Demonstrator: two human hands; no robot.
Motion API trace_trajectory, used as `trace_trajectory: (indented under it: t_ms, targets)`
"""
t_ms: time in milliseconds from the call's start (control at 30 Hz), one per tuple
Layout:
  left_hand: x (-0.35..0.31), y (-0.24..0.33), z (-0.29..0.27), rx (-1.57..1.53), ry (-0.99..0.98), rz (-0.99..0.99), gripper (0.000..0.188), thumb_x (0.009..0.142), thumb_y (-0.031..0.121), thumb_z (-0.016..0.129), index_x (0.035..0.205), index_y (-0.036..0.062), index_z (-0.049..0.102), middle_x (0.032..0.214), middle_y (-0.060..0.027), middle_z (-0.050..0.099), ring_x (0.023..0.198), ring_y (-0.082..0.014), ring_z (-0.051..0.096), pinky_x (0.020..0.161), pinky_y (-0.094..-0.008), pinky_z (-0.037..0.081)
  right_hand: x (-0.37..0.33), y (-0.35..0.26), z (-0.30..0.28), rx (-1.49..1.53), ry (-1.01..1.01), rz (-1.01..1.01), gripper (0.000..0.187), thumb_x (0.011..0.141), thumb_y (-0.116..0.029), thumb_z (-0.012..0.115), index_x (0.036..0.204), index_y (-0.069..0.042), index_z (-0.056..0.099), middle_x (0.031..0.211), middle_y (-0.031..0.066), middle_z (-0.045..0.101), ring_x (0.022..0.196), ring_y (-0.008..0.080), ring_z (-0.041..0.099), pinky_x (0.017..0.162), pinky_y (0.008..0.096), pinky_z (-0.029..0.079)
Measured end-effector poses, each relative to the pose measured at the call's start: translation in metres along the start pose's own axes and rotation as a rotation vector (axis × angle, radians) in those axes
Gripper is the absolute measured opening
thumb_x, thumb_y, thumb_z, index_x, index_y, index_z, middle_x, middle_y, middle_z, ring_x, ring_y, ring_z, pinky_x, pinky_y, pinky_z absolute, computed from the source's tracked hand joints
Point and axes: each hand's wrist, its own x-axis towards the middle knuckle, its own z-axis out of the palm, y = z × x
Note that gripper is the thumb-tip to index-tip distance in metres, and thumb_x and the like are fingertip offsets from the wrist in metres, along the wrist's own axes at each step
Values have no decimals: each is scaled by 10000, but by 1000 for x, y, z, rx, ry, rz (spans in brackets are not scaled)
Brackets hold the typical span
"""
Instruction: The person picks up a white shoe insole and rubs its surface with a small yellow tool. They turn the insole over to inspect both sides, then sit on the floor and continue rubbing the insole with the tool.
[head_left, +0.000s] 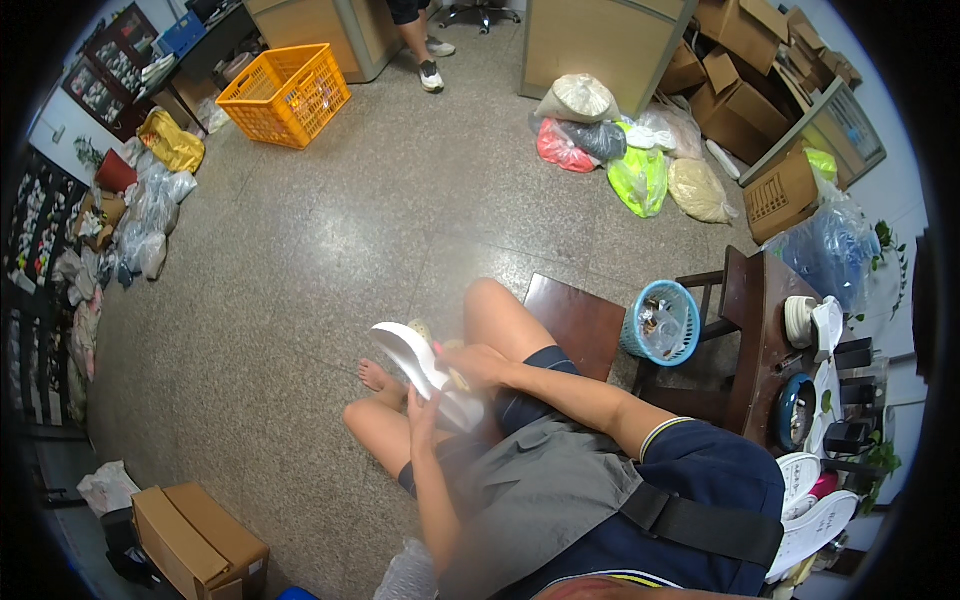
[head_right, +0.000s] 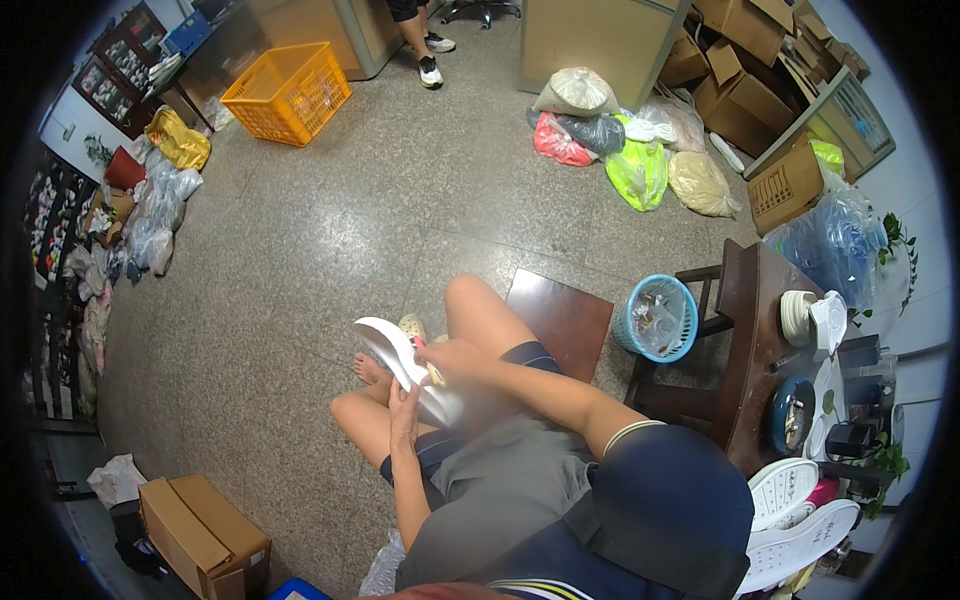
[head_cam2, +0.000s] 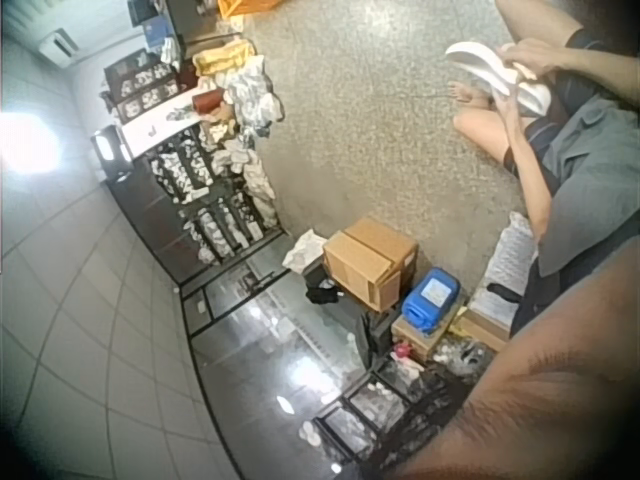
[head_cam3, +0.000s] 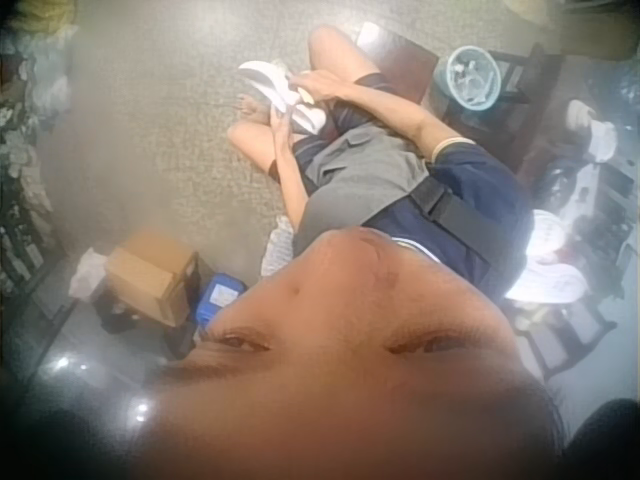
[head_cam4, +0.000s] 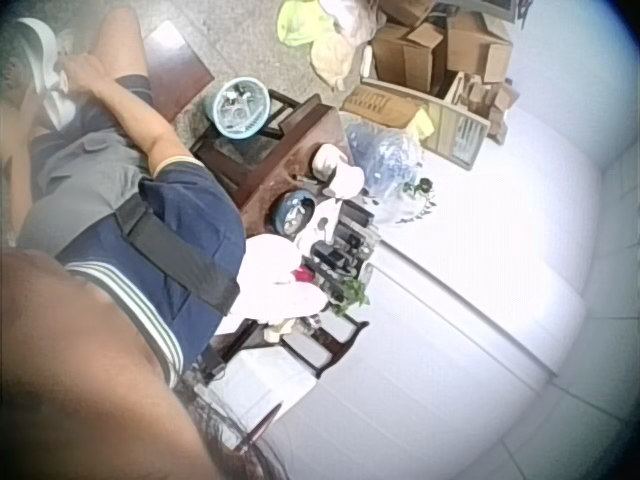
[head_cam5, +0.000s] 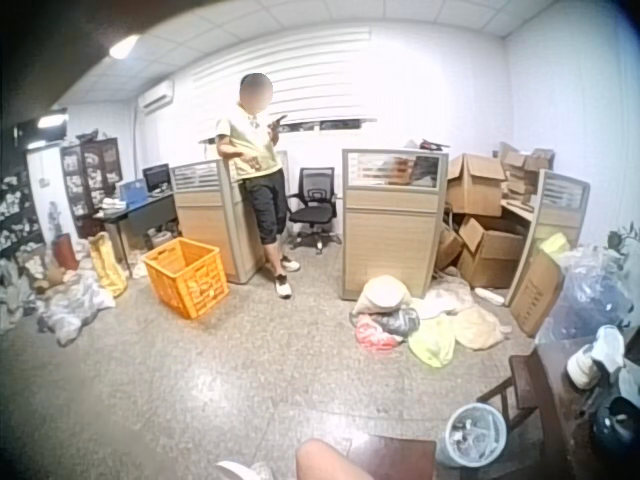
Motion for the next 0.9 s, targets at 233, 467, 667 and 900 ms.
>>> trace_trajectory:
  t_ms: [233, 467, 667, 900]
  targets:
    - [0, -1, 1, 32, -17, -29, 715, 889, 21, 659, 1502, 22, 292, 1387, -130, 507, 1262, -217, 508, 1051, -337, 411, 1, 1, 2, 0, 22, -3, 371, 892, -332, 686, 1132, -70, 579, 1013, 170, 669, 937, 368, 657, 789, 456, 491]
    - [0, -1, 2, -8, -28, -35, 699, 883, 28, 669, 1482, 17, 308, 1382, -129, 509, 1260, -214, 507, 1057, -340, 404, -1, -3, -2, 4, 30, -8, 361, 902, -331, 674, 1126, -60, 591, 1000, 178, 672, 932, 366, 659, 797, 456, 496]
    - [-3, 5, 6, 25, -48, -21, 700, 888, 53, 675, 1480, 15, 304, 1387, -133, 509, 1270, -218, 500, 1074, -347, 389, -1, -6, -4, -1, 25, -4, 369, 894, -329, 682, 1129, -59, 590, 1007, 181, 674, 929, 369, 661, 802, 456, 499]
    - [-6, 9, 9, 60, -21, -18, 717, 875, 69, 698, 1472, 6, 306, 1388, -144, 502, 1269, -228, 501, 1075, -350, 390, -1, -4, -1, 4, 26, 5, 371, 881, -323, 693, 1129, -70, 582, 1006, 183, 675, 936, 376, 660, 799, 465, 499]
